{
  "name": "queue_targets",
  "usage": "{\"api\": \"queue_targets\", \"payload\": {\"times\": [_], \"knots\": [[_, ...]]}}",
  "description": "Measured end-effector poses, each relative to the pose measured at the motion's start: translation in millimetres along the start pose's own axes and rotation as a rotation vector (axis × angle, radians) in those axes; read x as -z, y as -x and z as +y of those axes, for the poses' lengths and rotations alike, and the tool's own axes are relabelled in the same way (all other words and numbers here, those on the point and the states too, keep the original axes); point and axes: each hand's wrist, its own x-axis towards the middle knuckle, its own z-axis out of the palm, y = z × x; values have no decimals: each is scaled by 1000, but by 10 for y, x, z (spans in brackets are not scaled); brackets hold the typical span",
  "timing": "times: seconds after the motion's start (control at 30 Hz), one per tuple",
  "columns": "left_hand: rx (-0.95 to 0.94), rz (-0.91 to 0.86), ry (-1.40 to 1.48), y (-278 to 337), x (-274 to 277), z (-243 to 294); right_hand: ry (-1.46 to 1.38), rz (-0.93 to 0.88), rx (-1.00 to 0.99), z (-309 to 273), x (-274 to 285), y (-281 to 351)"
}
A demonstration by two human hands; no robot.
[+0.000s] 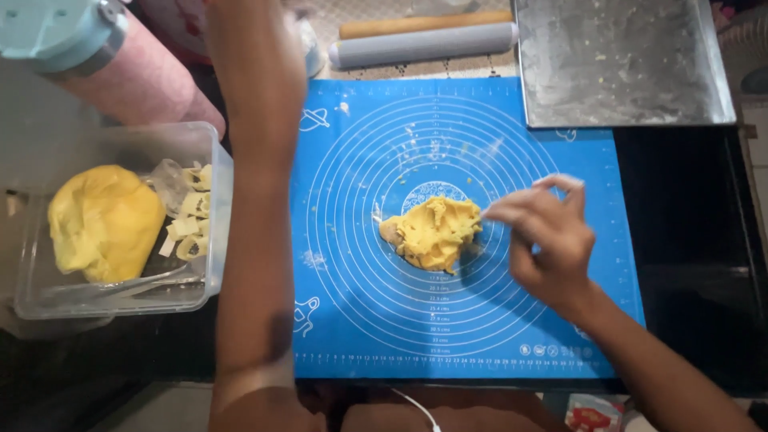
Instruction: Kneading a small portion of yellow dough on a blue silicone mat.
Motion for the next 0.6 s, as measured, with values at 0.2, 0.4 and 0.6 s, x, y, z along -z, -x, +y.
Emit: {"api": "queue_targets", "payload": {"times": [0.2,0.4,0.6], "knots": [[-12,-431,483,-108,744,1146,40,87,-203,272,-37,51],[-125,-522,697,34,831,1478,29,126,-363,467,-134,122],[-167,-655,615,6,1045,1444,19,111,-399,507,-158,131]]}}
